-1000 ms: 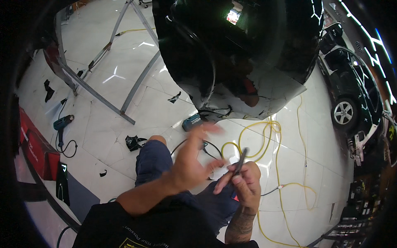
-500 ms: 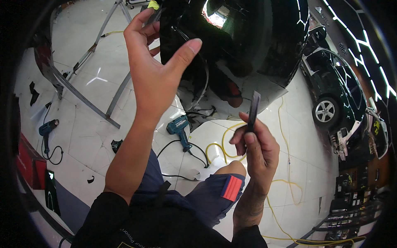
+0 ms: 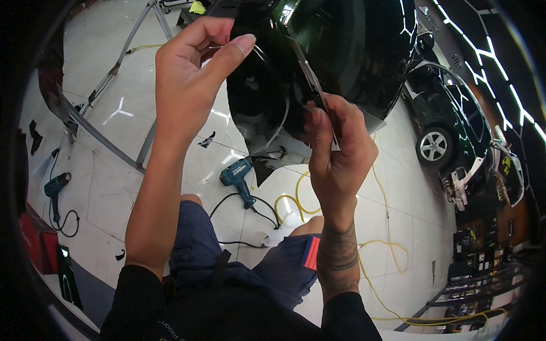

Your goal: The person applies a dark protective film to a curved car fender mounted on a stand. They use a red squeegee to smooth the film, a heat gun to warm and stretch it, and a knife to trim excess edges. The person repeatedly adjusts the film and trims around the contours of the fender.

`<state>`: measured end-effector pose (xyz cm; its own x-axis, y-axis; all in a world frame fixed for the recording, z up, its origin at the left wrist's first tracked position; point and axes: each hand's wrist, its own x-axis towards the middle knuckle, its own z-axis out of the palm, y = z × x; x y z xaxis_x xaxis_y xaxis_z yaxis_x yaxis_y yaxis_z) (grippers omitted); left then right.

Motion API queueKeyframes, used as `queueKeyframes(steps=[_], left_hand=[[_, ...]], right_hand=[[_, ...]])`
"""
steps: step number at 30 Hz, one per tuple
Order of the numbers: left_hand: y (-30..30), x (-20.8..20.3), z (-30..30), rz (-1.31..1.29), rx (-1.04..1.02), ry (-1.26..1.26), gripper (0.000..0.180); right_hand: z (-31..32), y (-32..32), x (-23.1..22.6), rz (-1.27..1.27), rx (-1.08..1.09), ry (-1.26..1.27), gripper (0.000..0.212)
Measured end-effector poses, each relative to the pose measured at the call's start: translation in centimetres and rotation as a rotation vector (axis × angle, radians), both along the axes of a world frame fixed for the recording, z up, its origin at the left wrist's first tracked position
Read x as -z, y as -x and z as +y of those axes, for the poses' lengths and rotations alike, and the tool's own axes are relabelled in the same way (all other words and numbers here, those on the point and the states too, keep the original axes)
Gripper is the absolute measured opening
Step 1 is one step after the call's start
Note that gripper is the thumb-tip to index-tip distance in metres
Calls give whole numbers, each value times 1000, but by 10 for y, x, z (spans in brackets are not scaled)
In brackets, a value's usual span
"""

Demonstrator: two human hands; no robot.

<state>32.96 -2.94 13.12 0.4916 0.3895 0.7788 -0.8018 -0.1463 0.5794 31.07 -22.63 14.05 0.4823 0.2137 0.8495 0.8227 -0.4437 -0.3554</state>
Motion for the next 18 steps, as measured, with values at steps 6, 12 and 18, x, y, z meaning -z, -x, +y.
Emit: queueKeyframes(steps=[6, 12, 18], left_hand=[[3, -10, 3, 82, 91, 0, 20], [-2, -9, 9, 101, 248, 61, 11], [2, -5, 8, 86, 335, 123, 15]], right_hand=[[9, 1, -8, -248, 158, 155, 16], [16, 0, -11, -332, 154, 173, 16], [16, 5, -14, -301, 204, 186, 14]])
